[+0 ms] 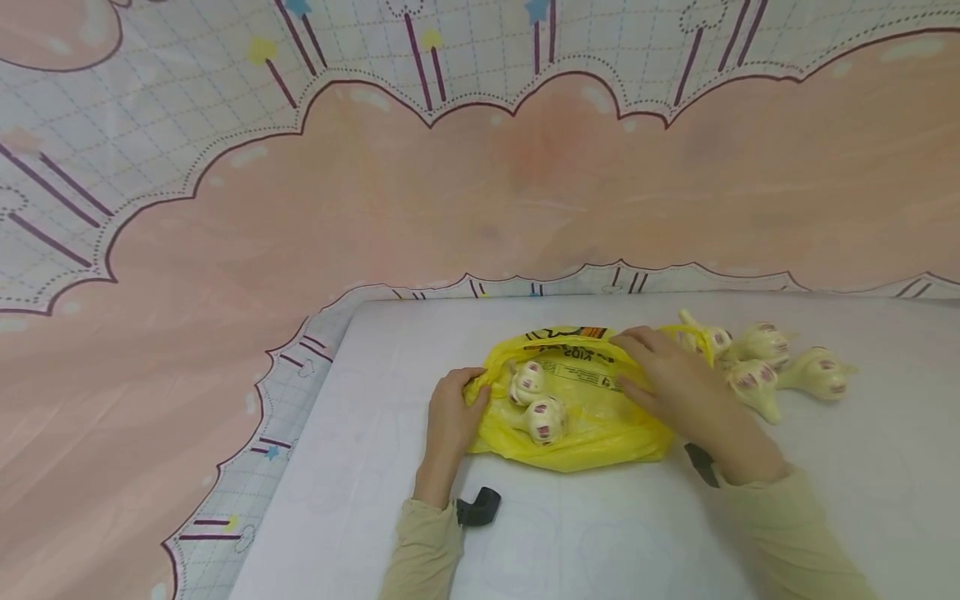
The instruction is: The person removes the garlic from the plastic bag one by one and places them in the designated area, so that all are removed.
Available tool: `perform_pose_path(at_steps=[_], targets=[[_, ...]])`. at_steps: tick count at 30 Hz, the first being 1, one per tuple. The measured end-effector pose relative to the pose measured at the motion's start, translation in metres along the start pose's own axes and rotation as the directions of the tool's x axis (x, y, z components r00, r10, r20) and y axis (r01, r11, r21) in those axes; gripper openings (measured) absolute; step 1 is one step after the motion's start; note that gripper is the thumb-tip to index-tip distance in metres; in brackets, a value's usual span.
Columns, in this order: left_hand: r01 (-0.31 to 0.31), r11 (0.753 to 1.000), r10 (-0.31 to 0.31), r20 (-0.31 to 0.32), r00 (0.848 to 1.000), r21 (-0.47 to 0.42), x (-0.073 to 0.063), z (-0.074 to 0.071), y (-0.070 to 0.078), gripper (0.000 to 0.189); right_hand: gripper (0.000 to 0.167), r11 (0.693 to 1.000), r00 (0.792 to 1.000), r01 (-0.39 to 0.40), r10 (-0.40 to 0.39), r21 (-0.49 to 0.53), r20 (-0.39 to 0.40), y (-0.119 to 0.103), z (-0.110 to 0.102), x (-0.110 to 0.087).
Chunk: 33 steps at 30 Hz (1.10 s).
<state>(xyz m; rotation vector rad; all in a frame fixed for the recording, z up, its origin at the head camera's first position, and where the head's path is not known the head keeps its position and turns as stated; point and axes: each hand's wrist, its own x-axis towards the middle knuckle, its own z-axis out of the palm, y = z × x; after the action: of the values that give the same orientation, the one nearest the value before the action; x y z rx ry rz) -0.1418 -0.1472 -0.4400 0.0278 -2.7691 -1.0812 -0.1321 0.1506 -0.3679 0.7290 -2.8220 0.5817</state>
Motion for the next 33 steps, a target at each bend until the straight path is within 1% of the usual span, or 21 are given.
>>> perform_pose_path(at_steps=[4, 10, 17, 25, 30, 33], targets=[[-0.001, 1.000, 0.001, 0.000, 1.000, -0.001, 0.000, 0.001, -0.001, 0.027, 0.049, 1.000, 1.000, 0.015, -0.015, 0.010, 0.002, -0.003, 0.005, 0.002], [-0.002, 1.000, 0.002, -0.003, 1.000, -0.002, 0.001, 0.002, -0.001, 0.027, 0.050, 1.000, 1.000, 0.024, -0.024, -0.007, 0.013, -0.010, 0.011, 0.008], [-0.018, 1.000, 0.018, -0.007, 1.000, 0.012, 0.001, 0.002, 0.000, 0.027, 0.048, 0.998, 0.998, 0.062, -0.062, 0.027, 0.002, -0.018, 0.018, 0.012], [-0.006, 1.000, 0.006, -0.001, 1.000, 0.004, 0.002, 0.002, 0.000, 0.027, 0.047, 0.996, 0.996, 0.091, -0.091, 0.013, 0.012, -0.028, 0.026, 0.013], [0.001, 1.000, -0.001, -0.003, 1.000, 0.006, 0.001, 0.002, -0.001, 0.027, 0.048, 0.995, 0.995, 0.099, -0.099, 0.026, 0.010, -0.035, 0.029, 0.013], [0.001, 1.000, -0.001, -0.004, 1.000, 0.011, 0.002, 0.002, -0.002, 0.027, 0.048, 0.992, 0.993, 0.116, -0.117, 0.053, 0.001, -0.039, 0.031, 0.013]])
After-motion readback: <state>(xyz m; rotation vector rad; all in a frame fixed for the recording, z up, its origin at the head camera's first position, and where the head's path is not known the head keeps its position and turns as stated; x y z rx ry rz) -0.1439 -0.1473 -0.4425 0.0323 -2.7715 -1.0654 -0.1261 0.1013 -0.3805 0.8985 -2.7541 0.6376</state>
